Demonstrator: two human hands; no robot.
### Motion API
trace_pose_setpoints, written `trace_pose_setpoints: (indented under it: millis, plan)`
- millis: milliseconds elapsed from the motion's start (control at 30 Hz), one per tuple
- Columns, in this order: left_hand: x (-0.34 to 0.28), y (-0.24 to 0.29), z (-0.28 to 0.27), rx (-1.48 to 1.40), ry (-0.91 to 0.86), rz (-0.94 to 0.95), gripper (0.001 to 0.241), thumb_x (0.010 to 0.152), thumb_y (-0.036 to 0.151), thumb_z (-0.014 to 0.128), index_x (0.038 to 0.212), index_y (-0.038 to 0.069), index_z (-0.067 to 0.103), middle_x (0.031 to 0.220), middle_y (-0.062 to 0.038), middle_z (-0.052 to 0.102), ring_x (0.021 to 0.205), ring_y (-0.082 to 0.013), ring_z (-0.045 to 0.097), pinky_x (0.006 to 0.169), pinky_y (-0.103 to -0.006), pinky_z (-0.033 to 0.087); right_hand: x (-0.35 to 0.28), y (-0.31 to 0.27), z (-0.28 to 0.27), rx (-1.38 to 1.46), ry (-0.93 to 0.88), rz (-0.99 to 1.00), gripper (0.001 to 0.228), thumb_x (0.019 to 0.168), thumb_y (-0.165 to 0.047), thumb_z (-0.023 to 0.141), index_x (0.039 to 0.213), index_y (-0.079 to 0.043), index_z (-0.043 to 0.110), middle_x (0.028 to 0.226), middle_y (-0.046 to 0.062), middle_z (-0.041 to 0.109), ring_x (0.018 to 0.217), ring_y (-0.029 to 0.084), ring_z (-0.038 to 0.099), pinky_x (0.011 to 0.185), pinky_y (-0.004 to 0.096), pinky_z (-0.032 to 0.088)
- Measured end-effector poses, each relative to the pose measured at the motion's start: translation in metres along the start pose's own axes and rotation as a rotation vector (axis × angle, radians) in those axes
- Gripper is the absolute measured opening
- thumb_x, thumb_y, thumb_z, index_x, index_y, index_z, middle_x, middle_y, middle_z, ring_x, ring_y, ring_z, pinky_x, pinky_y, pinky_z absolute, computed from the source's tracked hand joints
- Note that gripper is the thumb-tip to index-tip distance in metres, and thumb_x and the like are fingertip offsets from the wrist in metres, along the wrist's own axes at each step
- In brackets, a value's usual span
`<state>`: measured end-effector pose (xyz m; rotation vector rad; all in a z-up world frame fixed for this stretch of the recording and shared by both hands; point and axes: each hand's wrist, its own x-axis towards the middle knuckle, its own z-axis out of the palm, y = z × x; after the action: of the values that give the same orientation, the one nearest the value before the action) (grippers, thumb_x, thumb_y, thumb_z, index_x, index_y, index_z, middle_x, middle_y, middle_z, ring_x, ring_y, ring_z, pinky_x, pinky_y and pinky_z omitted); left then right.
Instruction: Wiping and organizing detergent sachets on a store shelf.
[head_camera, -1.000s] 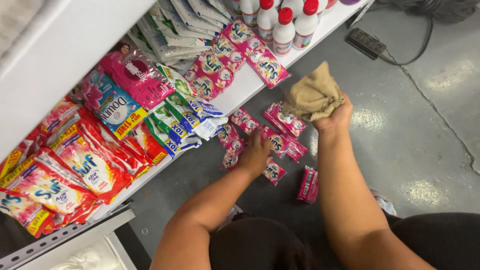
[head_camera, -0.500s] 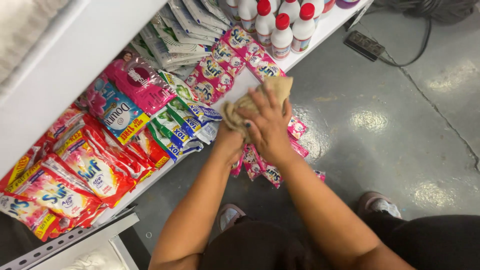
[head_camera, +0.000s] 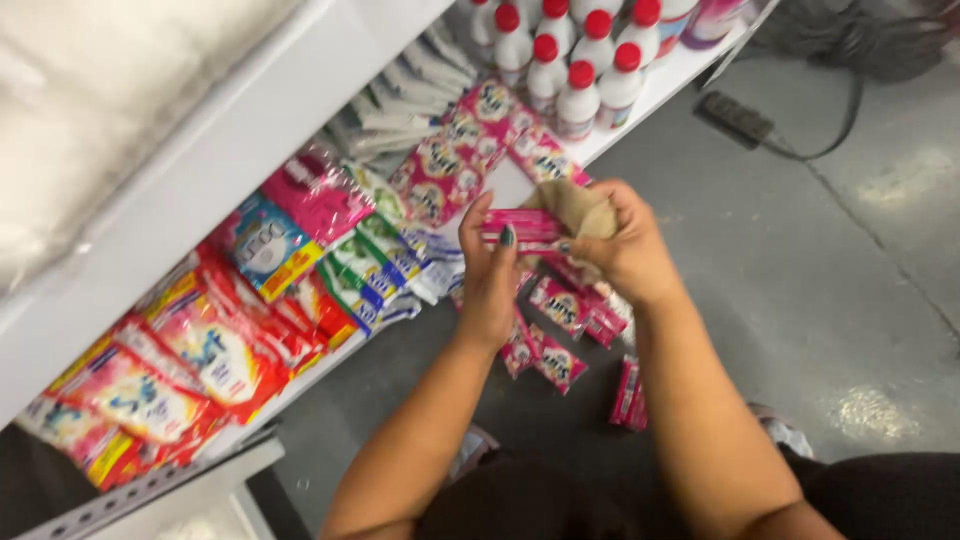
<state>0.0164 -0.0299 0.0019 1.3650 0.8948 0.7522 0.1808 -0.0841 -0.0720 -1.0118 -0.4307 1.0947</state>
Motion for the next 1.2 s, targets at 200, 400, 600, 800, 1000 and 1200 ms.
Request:
trace_pose_setpoints:
  millis: [200,400,600,800,1000,1200]
  plan:
    - [0.015,-0.064,-0.005,-0.678,0.329,-0.384,0.033,0.093,0.017,0.075,0.117,0.015,0.054,0.085,0.003,0.045,0.076,-0.0153,0.057,0.070,-0.0292,0.054,-0.003,-0.011,-0.031,0.182,-0.185,0.032,0.049,0.084,-0.055,0.078,0.103,-0.011,0.069,0.093,0.011,0.076,0.091,0.019,0.077,0.078,0.037,0.064]
    - [0.045,-0.083,-0.007,-0.726,0.189,-0.148,0.041,0.098,0.006,0.066,0.138,0.013,0.055,0.107,-0.010,0.057,0.112,-0.0280,0.063,0.104,-0.0506,0.056,-0.006,-0.003,-0.015,-0.187,-0.447,0.419,0.073,0.082,-0.005,0.064,0.153,0.002,0.049,0.106,0.015,0.069,0.099,0.024,0.066,0.095,0.041,0.050]
    - [0.055,-0.112,-0.025,0.049,0.288,0.049,0.057,0.104,0.028,0.066,0.153,0.014,0.043,0.152,-0.025,0.043,0.145,-0.0477,0.039,0.119,-0.0652,0.029,0.011,0.073,0.006,-0.189,0.019,0.115,0.052,0.094,0.001,0.068,0.144,-0.006,0.053,0.093,0.008,0.071,0.076,0.016,0.073,0.067,0.023,0.059]
    - [0.033,-0.122,-0.025,0.555,0.080,0.261,0.058,0.094,0.005,0.061,0.151,0.007,0.049,0.156,-0.029,0.044,0.139,-0.0448,0.048,0.112,-0.0513,0.047,0.012,0.096,0.010,-0.284,0.125,-0.173,0.072,0.087,0.009,0.079,0.149,-0.013,0.050,0.141,0.012,0.060,0.114,0.016,0.065,0.097,0.027,0.059]
    - [0.051,-0.131,-0.023,0.646,-0.003,0.282,0.071,0.094,0.007,0.060,0.159,0.002,0.032,0.161,-0.036,0.027,0.143,-0.0508,0.040,0.116,-0.0561,0.043,0.007,0.097,0.030,-0.709,0.227,-0.185,0.063,0.090,-0.004,0.078,0.145,-0.031,0.063,0.113,0.004,0.075,0.082,0.011,0.066,0.076,0.026,0.060]
    - [0.054,-0.125,-0.022,0.574,-0.012,0.143,0.077,0.092,0.015,0.063,0.162,0.009,0.031,0.167,-0.029,0.021,0.149,-0.0464,0.034,0.121,-0.0526,0.037,0.031,0.089,0.005,-1.042,0.076,-0.369,0.060,0.090,-0.007,0.077,0.143,-0.032,0.065,0.119,0.007,0.076,0.111,0.032,0.071,0.098,0.043,0.055]
